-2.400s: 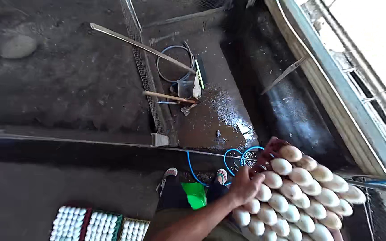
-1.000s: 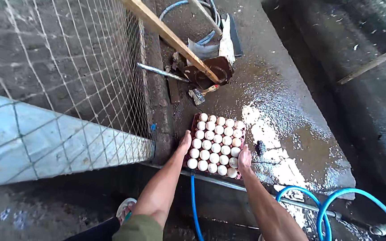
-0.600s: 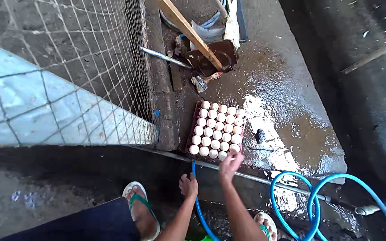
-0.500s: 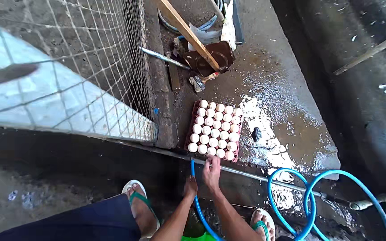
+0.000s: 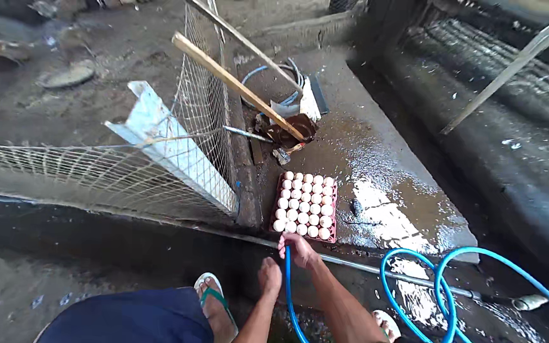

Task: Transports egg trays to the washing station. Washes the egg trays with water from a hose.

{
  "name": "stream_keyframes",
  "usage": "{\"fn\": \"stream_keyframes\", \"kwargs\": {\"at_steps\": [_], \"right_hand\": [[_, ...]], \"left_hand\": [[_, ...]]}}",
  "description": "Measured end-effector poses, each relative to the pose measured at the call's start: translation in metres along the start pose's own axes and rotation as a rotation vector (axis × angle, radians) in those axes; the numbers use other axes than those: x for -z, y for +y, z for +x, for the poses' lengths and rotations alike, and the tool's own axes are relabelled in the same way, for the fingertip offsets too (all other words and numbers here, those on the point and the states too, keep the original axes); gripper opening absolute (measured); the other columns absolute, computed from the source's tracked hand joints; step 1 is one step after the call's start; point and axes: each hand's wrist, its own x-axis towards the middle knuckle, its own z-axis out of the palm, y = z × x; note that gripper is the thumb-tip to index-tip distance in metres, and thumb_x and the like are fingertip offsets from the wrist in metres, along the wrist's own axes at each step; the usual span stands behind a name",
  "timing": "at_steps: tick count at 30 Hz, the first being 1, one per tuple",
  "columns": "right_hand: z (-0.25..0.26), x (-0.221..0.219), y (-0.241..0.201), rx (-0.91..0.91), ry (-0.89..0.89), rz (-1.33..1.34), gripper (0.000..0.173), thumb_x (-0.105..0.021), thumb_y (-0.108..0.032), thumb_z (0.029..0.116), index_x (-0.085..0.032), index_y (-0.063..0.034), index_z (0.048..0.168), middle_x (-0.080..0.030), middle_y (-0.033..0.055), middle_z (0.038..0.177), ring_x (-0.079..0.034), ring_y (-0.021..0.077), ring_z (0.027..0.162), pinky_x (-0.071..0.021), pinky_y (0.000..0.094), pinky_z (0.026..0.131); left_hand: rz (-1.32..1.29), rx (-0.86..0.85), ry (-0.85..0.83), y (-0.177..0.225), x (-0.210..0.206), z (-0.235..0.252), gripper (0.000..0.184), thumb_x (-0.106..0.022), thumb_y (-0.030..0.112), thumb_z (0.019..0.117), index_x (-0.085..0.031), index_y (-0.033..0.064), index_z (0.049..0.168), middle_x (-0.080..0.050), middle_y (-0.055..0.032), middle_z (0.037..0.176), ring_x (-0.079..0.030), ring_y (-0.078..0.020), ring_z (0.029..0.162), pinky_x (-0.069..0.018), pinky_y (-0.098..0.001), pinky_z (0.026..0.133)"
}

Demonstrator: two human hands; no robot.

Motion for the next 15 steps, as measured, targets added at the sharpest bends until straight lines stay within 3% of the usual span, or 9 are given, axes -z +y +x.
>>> {"fn": "stream_keyframes", "kwargs": {"at_steps": [2,4,6,7,9,11,15], "right_hand": [[-0.007,0.002,0.01,0.06,0.021,0.031,0.042,-0.026,-0.031,0.1112,-0.057,-0.0062,0.099,-0.068,0.0079,0.082,-0.066,0.0198,0.071,-0.0567,0.0354,0.067],[-0.018,0.0,0.029,0.102,0.087,0.001,0.04,-0.026,-0.031,0.1115,-0.057,-0.0064,0.12,-0.069,0.0097,0.092,-0.068,0.0218,0.077,-0.0569,0.0391,0.069],[-0.026,-0.006,0.044,0.198,0.145,-0.012,0.038,-0.032,-0.02,0.1105,-0.044,-0.0081,0.145,-0.068,0.0136,0.099,-0.068,0.0233,0.079,-0.0566,0.04,0.069],[-0.03,-0.009,0.049,0.245,0.168,-0.019,0.041,-0.036,-0.015,0.1092,-0.036,-0.0084,0.15,-0.066,0.015,0.103,-0.067,0.0233,0.078,-0.0572,0.0397,0.069],[-0.04,-0.017,0.058,0.316,0.205,-0.058,0.039,-0.041,-0.01,0.1087,-0.033,-0.0051,0.147,-0.065,0.0161,0.103,-0.068,0.0225,0.076,-0.0584,0.0386,0.069],[-0.044,-0.019,0.063,0.406,0.234,-0.095,0.036,-0.044,-0.008,0.1083,-0.037,-0.001,0.143,-0.066,0.0158,0.101,-0.067,0.0196,0.071,-0.0585,0.0354,0.066],[-0.053,-0.014,0.063,0.466,0.292,-0.215,0.039,-0.043,-0.013,0.1099,-0.038,-0.0012,0.147,-0.067,0.0154,0.101,-0.067,0.0189,0.07,-0.0588,0.0341,0.065]], "left_hand": [[-0.083,-0.072,0.125,0.015,0.014,0.009,0.039,-0.038,0.02,0.1095,-0.056,-0.0035,0.134,-0.064,-0.0267,0.127,-0.06,-0.04,0.122,-0.0464,-0.0567,0.104],[-0.123,-0.168,0.074,0.029,0.023,0.019,0.04,-0.044,0.018,0.1074,-0.052,-0.0017,0.141,-0.062,-0.0252,0.131,-0.06,-0.0382,0.123,-0.0471,-0.0549,0.106],[-0.108,-0.257,-0.071,0.046,0.025,0.033,0.037,-0.05,0.017,0.1061,-0.055,-0.0006,0.139,-0.064,-0.0231,0.129,-0.063,-0.0353,0.119,-0.0493,-0.0531,0.102],[-0.075,-0.306,-0.149,0.053,0.024,0.039,0.034,-0.052,0.017,0.1055,-0.059,-0.0006,0.134,-0.066,-0.0218,0.125,-0.065,-0.0333,0.114,-0.0512,-0.0514,0.1],[0.026,-0.413,-0.262,0.062,0.022,0.042,0.03,-0.053,0.015,0.1041,-0.063,-0.0006,0.127,-0.068,-0.0196,0.118,-0.066,-0.0293,0.11,-0.0509,-0.0478,0.1],[0.137,-0.486,-0.302,0.072,0.025,0.042,0.028,-0.058,0.013,0.101,-0.064,-0.0003,0.125,-0.068,-0.0196,0.117,-0.066,-0.0294,0.111,-0.0502,-0.048,0.101],[0.387,-0.648,-0.383,0.091,0.044,0.037,0.026,-0.063,0.012,0.0978,-0.067,-0.0006,0.12,-0.07,-0.0183,0.112,-0.07,-0.0273,0.101,-0.0546,-0.0453,0.096]]}}
